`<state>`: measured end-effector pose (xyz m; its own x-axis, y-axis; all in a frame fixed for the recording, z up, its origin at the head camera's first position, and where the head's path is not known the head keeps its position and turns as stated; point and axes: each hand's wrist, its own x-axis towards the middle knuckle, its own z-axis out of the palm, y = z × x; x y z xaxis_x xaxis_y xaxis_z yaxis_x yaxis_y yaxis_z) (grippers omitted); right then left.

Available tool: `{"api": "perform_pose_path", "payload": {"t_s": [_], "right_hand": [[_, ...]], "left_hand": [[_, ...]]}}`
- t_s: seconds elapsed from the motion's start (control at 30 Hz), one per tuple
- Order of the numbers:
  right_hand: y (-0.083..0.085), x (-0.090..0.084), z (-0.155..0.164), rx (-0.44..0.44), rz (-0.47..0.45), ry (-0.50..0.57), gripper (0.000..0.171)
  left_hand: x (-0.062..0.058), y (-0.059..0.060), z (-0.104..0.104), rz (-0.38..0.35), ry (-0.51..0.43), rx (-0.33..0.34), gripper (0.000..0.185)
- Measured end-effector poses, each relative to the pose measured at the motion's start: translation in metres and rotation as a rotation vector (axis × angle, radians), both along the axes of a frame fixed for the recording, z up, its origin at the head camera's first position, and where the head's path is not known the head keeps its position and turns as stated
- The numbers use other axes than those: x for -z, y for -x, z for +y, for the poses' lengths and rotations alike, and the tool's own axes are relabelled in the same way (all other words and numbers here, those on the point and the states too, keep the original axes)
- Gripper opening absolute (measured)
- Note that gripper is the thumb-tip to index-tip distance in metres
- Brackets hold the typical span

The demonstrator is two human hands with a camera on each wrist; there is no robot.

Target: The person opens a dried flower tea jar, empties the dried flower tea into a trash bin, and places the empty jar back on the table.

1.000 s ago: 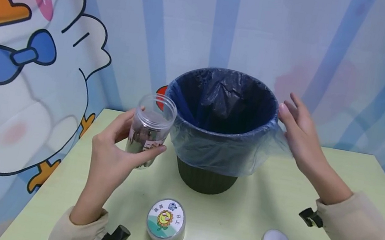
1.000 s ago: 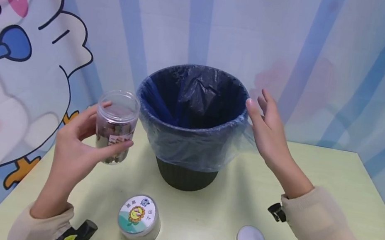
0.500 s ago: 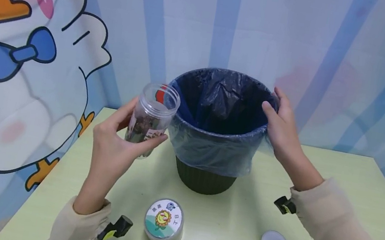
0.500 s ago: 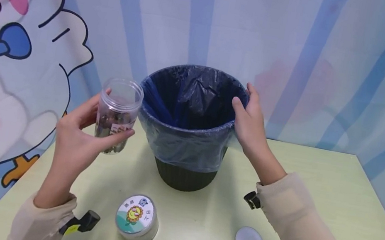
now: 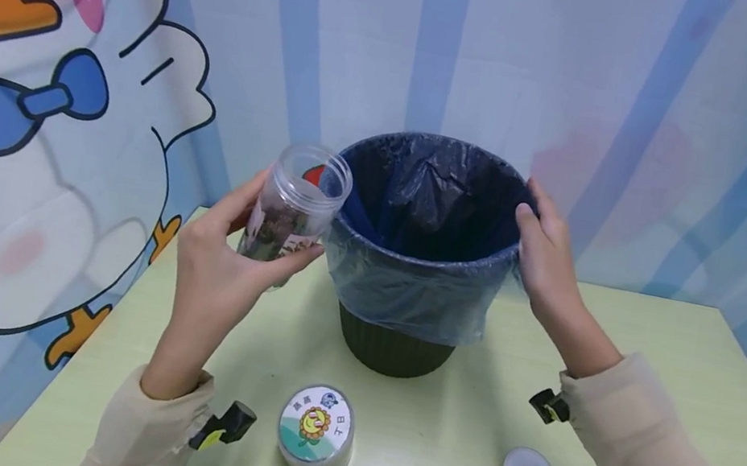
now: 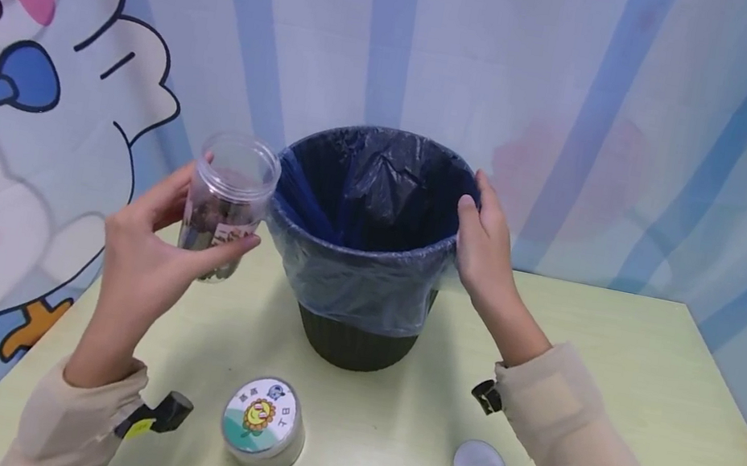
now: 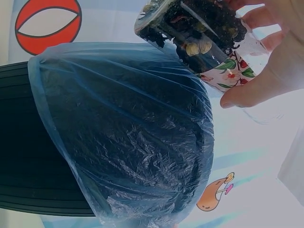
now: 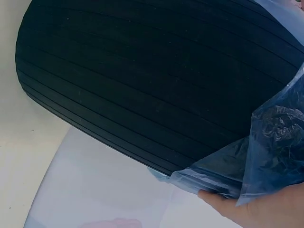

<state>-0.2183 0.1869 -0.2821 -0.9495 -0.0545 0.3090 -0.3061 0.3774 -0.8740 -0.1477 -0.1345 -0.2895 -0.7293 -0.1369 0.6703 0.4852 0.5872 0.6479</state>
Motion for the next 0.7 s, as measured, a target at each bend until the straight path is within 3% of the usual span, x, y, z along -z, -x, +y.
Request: {"api": "perform_pose_path", "payload": {"t_s": [0.7], "right_hand": [[0.004, 0.008, 0.000, 0.027, 0.078, 0.021, 0.052]], "left_hand": [[-0.022, 0.015, 0.000, 0.089, 0.126, -0.009, 0.082]]}}
